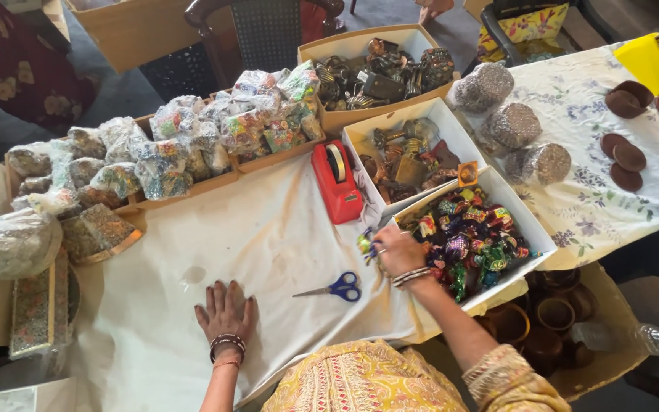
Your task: The person wraps a small green decorative figurine in bubble wrap, trims the excess with scissors, and secures it with tape. They then place the wrapped item into a box and pick up another figurine to wipe it with a cloth.
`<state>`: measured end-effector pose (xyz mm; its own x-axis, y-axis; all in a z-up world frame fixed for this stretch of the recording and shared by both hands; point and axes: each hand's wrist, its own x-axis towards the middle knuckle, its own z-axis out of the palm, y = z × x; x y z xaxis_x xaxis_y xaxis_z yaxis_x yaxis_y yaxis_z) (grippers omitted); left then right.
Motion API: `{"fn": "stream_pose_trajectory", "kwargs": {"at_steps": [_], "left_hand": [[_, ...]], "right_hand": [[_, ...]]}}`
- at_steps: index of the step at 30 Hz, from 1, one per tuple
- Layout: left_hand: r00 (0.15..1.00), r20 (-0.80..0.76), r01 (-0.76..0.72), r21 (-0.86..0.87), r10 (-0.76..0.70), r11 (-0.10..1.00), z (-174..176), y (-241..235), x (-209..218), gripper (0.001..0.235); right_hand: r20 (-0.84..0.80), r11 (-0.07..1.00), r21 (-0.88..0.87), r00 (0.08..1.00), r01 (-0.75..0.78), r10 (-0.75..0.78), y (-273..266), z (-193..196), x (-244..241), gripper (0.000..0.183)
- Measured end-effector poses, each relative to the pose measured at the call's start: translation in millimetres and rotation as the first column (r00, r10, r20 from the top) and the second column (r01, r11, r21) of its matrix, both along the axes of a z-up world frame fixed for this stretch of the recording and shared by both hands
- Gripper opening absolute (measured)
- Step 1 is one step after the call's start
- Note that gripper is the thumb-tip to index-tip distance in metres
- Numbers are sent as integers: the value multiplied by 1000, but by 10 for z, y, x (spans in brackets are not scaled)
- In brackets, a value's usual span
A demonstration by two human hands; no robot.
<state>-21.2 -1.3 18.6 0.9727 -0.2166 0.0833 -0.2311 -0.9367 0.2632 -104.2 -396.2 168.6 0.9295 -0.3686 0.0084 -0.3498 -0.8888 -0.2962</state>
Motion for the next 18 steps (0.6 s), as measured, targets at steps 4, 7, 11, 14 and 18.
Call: {"fn": "stream_pose_trajectory", "kwargs": {"at_steps": [4, 7, 11, 14, 18], "left_hand": [[1000, 0, -3, -2, 3, 1000, -29, 11, 0, 65], [1000, -2, 1, -5, -1, 1000, -50, 19, 6, 66], [1000, -5, 4, 11, -4, 1000, -52, 14, 5, 65], [1000, -1, 6, 6, -6, 1000, -36, 20, -8, 65], [1000, -1, 4, 5, -4, 1000, -37, 15, -7, 65]], "right_hand": [[106, 994, 82, 992, -79, 70, 101, -388, 117, 15], [245, 993, 47, 965, -109, 94, -47, -404, 131, 19], [190, 988, 78, 971, 131, -144, -464, -193, 15, 13], [177, 961, 23, 945, 275, -275, -777, -84, -168, 16], [-40, 938, -209, 956, 275, -289, -1276, -195, -452, 35]]}}
